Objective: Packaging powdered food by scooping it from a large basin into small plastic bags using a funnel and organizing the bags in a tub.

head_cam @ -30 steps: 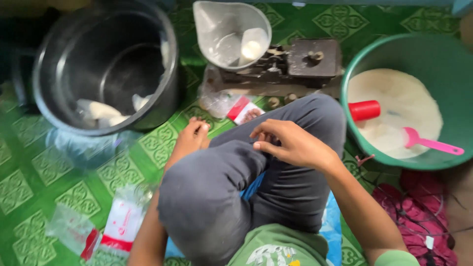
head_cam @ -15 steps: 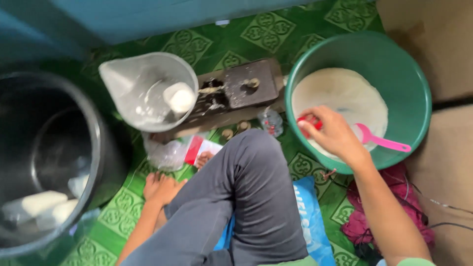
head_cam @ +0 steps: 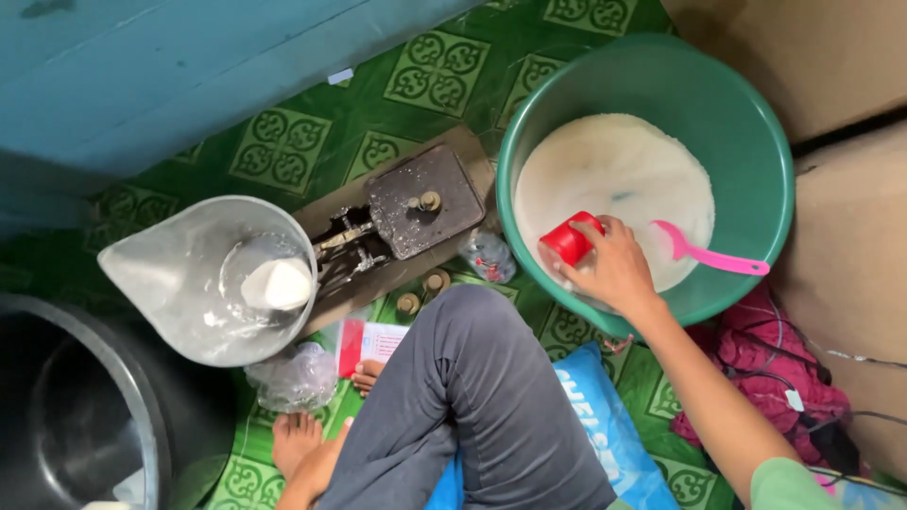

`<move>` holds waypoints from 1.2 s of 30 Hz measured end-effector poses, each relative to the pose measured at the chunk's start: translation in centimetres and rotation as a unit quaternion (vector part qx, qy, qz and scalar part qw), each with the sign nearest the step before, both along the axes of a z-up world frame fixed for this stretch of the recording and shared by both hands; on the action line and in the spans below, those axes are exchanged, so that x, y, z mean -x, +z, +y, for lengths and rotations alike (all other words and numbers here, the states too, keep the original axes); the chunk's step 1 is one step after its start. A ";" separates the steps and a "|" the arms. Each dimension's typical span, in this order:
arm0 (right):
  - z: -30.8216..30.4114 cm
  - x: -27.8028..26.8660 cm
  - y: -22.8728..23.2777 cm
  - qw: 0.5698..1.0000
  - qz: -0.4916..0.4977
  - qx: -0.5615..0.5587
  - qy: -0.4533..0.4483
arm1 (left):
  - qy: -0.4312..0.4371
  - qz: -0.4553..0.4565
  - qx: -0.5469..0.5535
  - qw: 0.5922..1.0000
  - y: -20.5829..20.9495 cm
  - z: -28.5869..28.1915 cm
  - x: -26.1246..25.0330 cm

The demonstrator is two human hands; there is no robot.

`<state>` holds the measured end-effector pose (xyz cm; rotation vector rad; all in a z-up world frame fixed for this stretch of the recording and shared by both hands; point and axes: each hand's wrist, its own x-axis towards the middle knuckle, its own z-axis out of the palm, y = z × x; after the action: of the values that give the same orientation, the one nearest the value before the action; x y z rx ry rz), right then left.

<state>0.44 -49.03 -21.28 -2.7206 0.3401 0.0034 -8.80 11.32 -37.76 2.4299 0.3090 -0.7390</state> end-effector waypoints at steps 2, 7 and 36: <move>-0.2 -0.1 -0.7 1.000 -0.018 -0.016 -0.004 | -0.033 -0.058 -0.019 0.998 0.7 -0.2 -0.3; -1.4 -0.4 -0.8 0.994 -0.089 -0.042 0.054 | 0.118 -0.155 0.213 0.957 3.4 -2.2 -0.9; -4.0 -2.7 0.8 0.962 -0.054 -0.252 -0.088 | 0.085 -0.159 0.129 0.975 6.3 -4.5 -0.6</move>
<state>3.13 -53.07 -20.44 -2.1704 0.4739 -0.0943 -8.17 6.81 -31.46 2.1969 0.2705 -0.2864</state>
